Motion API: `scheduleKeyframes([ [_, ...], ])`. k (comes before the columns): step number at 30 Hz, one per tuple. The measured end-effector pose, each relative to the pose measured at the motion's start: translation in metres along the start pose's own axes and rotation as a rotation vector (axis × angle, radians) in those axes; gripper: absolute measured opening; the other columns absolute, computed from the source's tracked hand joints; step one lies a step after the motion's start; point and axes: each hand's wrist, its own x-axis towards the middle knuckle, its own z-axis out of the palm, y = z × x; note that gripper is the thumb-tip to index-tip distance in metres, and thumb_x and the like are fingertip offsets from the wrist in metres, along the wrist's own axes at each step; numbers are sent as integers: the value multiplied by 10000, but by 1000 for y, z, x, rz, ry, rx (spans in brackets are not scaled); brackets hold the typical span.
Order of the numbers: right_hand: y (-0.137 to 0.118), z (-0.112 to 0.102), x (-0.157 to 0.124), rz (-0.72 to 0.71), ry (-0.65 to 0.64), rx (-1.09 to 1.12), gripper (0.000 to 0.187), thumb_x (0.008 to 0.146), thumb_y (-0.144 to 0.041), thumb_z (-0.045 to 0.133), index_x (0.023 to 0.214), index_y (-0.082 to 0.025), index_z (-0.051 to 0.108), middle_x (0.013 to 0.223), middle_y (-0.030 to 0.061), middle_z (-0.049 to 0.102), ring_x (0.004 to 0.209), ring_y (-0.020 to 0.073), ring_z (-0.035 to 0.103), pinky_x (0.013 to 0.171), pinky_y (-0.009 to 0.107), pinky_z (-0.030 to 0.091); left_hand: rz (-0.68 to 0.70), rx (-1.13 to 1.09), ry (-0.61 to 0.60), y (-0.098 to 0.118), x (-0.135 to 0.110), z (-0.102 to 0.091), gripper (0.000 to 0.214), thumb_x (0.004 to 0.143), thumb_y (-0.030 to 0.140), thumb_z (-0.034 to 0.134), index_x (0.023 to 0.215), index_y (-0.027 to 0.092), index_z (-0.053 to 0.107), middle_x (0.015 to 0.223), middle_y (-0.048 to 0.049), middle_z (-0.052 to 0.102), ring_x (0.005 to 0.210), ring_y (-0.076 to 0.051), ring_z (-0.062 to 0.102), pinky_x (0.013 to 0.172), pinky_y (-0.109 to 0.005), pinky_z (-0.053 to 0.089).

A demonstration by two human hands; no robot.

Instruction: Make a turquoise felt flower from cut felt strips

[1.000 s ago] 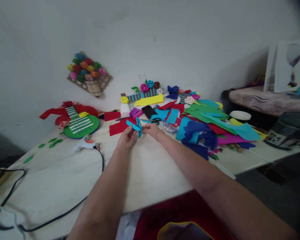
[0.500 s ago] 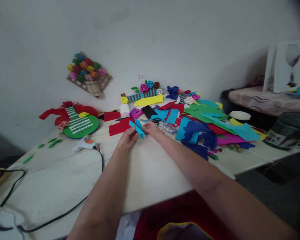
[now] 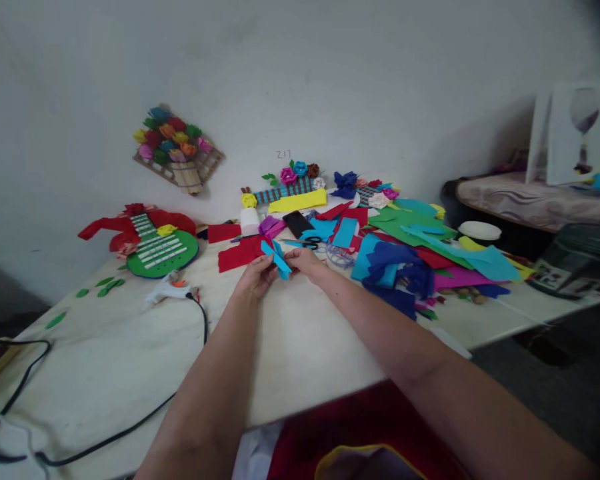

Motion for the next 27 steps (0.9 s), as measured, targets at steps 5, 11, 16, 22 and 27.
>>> scheduleKeyframes([
  [5, -3, 0, -2, -6, 6, -11, 114, 591, -104, 656, 615, -144, 552, 472, -46, 562, 409, 72, 503, 431, 192, 417, 28, 22, -18, -1, 2, -3, 149, 654, 140, 695, 613, 106, 556, 606, -8, 593, 542, -74, 572, 522, -153, 500],
  [11, 2, 2, 1, -79, -40, -16, 140, 616, -144, 648, 731, -144, 568, 494, -53, 559, 440, 77, 512, 444, 188, 417, 23, 26, 10, -2, 3, -3, 159, 641, 113, 699, 596, 112, 547, 579, 0, 586, 519, -67, 560, 516, -144, 485],
  [16, 5, 3, 3, -155, -82, -20, 149, 638, -179, 617, 778, -137, 590, 515, -55, 548, 451, 66, 487, 447, 175, 395, 11, 26, 20, -1, 2, -1, 150, 645, 117, 699, 612, 104, 554, 575, -2, 587, 501, -66, 557, 500, -142, 475],
  [22, 1, 1, -3, -204, -97, -37, 149, 662, -229, 600, 780, -141, 620, 546, -40, 556, 483, 68, 487, 467, 174, 382, -19, 25, 33, 1, -2, 3, 119, 671, 96, 671, 615, 104, 566, 589, -18, 607, 521, -81, 579, 517, -155, 494],
  [27, 2, 1, -2, -238, -56, -77, 141, 652, -254, 613, 742, -147, 621, 500, -47, 525, 457, 85, 478, 469, 199, 399, -40, 36, -2, 1, -2, 3, 90, 678, 86, 658, 627, 100, 585, 581, -18, 609, 516, -77, 579, 522, -152, 503],
])
